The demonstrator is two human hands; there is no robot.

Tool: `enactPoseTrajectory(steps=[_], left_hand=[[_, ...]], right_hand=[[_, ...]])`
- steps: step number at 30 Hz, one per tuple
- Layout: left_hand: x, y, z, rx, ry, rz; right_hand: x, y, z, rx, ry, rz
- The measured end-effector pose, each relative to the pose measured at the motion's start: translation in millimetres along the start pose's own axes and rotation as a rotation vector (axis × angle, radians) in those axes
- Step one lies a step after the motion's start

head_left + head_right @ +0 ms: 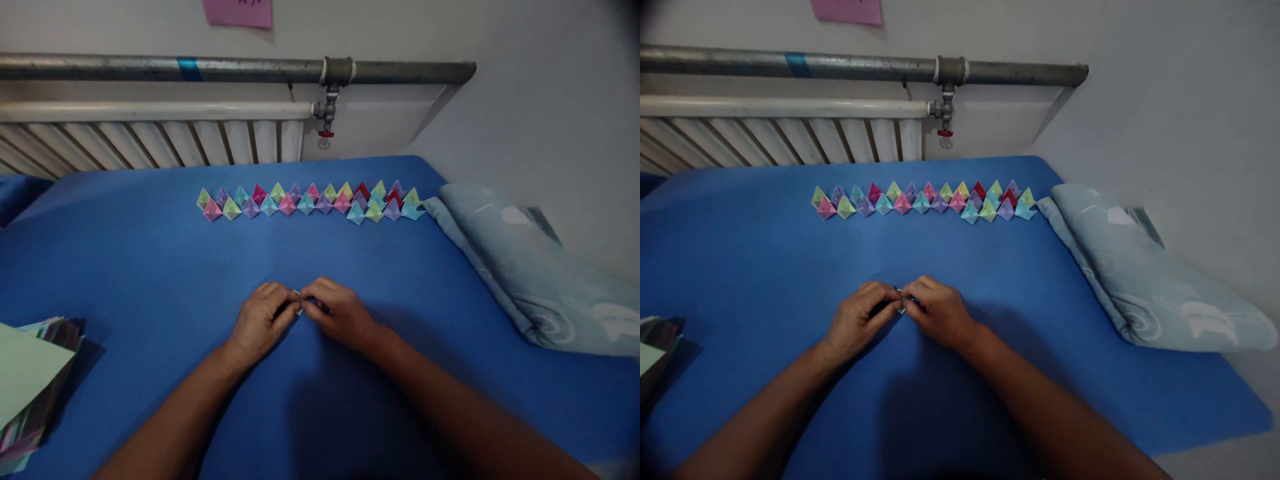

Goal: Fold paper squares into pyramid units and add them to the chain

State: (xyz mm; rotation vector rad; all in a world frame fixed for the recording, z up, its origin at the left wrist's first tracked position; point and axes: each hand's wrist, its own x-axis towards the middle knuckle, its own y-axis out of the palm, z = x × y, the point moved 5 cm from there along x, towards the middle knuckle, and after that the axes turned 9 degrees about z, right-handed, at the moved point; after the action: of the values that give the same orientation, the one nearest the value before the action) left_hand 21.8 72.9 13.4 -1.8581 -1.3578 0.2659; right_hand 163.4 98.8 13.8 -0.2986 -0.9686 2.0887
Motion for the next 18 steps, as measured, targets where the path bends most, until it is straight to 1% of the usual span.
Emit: enactPoseTrajectory(steps=[6,10,14,18], left_hand=[[-1.1,-3.2,1.1,-0.040,-0.010,-0.031],[-0.9,-2.7,2.0,-0.037,-0.049,-0.020],[-0.7,-2.8,2.0,-0.024,-0.063,-0.019],[-0.8,-3.4,1.7,-0.006,-0.059,-0.027]], right_hand=[[1.5,0.6,2.8,-0.059,-0.048,-0.001],[1.8,2.7,1.9,-0.091,-0.068,0.020],[2.0,5.7,0.8,-0.173,-0.051,0.064],[2.8,6.9,1.4,-0.220,-0.038,0.070]])
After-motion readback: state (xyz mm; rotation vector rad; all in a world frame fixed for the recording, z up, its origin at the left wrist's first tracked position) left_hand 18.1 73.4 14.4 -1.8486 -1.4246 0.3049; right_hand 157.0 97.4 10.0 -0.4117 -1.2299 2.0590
